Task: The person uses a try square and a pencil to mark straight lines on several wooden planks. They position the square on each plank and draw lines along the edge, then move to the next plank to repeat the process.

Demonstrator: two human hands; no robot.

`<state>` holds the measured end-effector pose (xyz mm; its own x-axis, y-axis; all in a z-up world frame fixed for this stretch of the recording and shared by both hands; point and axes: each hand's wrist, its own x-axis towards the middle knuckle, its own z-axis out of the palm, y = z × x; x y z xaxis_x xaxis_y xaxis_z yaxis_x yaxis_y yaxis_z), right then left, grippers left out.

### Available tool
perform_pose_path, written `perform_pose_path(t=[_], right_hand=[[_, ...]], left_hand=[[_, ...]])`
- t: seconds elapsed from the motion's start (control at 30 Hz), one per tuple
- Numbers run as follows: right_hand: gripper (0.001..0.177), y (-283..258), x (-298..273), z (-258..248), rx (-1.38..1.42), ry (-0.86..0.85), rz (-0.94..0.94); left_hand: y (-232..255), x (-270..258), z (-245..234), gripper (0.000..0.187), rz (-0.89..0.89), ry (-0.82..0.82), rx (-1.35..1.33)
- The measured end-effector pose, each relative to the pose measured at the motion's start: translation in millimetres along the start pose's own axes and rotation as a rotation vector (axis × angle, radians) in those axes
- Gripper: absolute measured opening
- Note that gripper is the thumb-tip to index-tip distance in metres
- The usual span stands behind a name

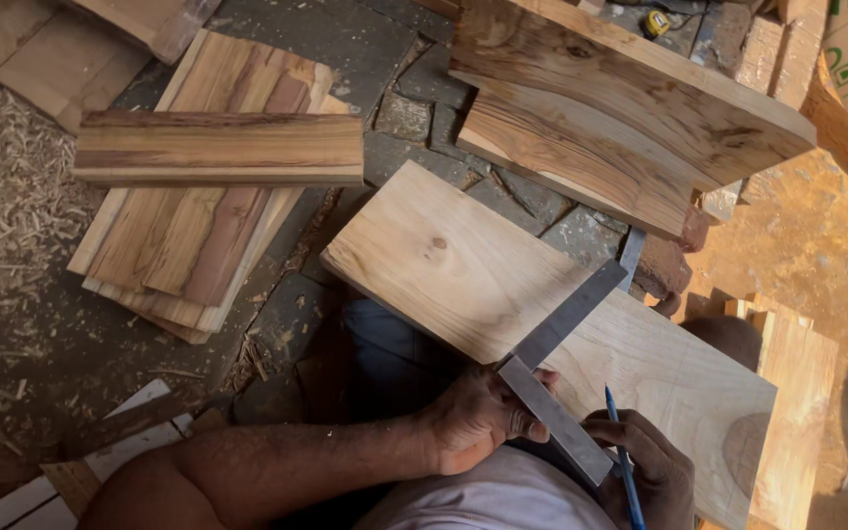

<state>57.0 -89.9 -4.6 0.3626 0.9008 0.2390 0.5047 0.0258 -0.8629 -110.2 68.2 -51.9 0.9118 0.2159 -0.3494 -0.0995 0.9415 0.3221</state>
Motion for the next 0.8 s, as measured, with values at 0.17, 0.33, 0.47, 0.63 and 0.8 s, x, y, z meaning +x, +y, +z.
perform_pose_path(t=[0.17, 0.33, 0.47, 0.63, 0.8], right_hand=[[0.051, 9.2, 16.9, -0.9, -0.105, -0.258, 0.186], [0.051, 4.3, 31.9, 18.5, -0.106, -0.336, 0.124], [0.042, 6.0, 44.6, 36.9, -0.103, -0.295, -0.054], [0.030, 24.4, 43.7, 45.7, -0.232, -0.150, -0.008], [0.026, 34.3, 53.8, 43.2, -0.192, -0.067, -0.006]], left_hand=[[11.1, -13.9, -33.3, 0.068, -0.071, 0.067, 0.097], [23.7, -30.1, -48.7, 0.062, -0.064, 0.108, 0.058], [45.5, -34.1, -44.1, 0.028, -0.097, 0.245, 0.202], [70.3, -55.1, -21.5, 0.027, 0.130, 0.061, 1.419], [74.2, -34.0, -19.2, 0.021, 1.095, -0.103, 2.131]])
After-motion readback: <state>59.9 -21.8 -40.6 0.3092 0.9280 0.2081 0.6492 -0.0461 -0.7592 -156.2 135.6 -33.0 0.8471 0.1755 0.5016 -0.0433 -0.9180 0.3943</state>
